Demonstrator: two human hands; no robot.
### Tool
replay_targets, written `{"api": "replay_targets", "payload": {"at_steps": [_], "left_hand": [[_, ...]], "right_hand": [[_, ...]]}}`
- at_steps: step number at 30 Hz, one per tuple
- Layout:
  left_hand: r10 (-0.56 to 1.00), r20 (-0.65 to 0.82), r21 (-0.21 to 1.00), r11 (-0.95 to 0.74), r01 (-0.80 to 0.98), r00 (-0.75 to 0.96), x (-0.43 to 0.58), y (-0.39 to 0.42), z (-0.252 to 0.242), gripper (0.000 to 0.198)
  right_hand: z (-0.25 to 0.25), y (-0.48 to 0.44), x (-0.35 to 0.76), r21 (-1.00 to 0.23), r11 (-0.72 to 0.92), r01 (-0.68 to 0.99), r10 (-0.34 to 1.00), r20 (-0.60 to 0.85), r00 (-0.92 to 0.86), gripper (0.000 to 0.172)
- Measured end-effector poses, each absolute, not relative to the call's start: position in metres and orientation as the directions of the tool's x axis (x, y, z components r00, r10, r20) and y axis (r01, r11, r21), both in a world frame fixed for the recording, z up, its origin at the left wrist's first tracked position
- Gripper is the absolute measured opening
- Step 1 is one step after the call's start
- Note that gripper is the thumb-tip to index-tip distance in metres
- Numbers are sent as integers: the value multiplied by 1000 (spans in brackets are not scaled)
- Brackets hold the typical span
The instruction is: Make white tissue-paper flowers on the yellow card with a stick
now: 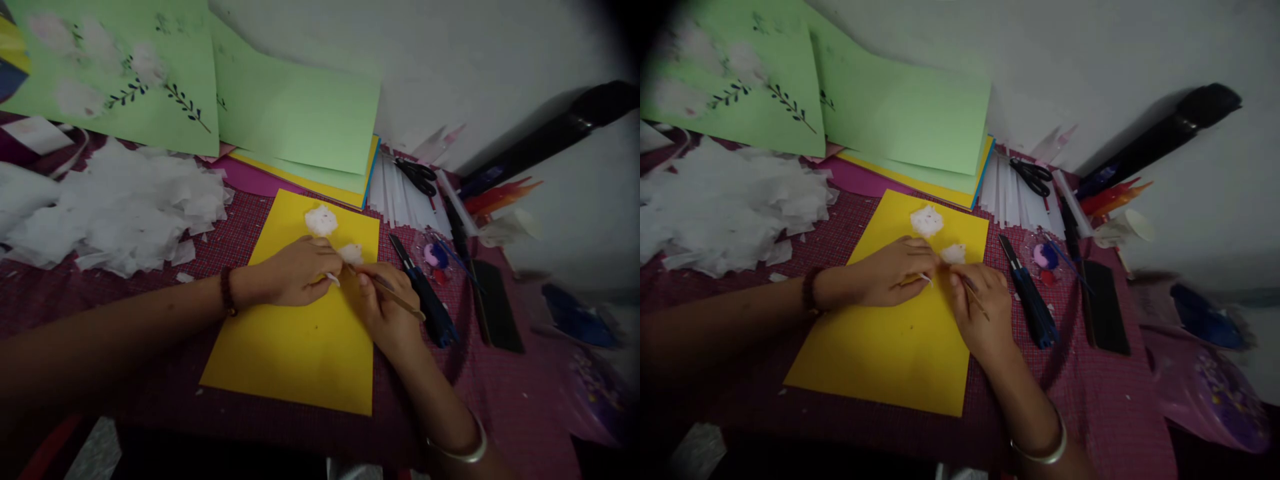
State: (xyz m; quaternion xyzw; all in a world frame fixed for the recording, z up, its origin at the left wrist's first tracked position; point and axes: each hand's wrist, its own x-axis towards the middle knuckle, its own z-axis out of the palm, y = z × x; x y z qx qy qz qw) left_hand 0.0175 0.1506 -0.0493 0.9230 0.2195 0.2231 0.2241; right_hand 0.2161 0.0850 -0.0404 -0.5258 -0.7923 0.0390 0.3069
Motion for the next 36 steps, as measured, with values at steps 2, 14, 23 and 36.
{"api": "replay_targets", "payload": {"at_steps": [2,14,23,36], "left_hand": [[536,303,509,-790,341,788,17,154,-51,7],[605,271,556,-733,391,748,21,158,-54,17],[765,166,768,-496,405,622,12,166,-39,20],[685,-90,688,-482,542,723,43,185,-36,9]], "right_hand": [[-39,85,217,-388,438,811,858,450,-249,16],[-39,82,219,-810,202,550,942,314,117,26],[-50,96,225,-911,131,392,964,209,164,25],[-48,99,227,-923,99,373,974,167,154,28]]}}
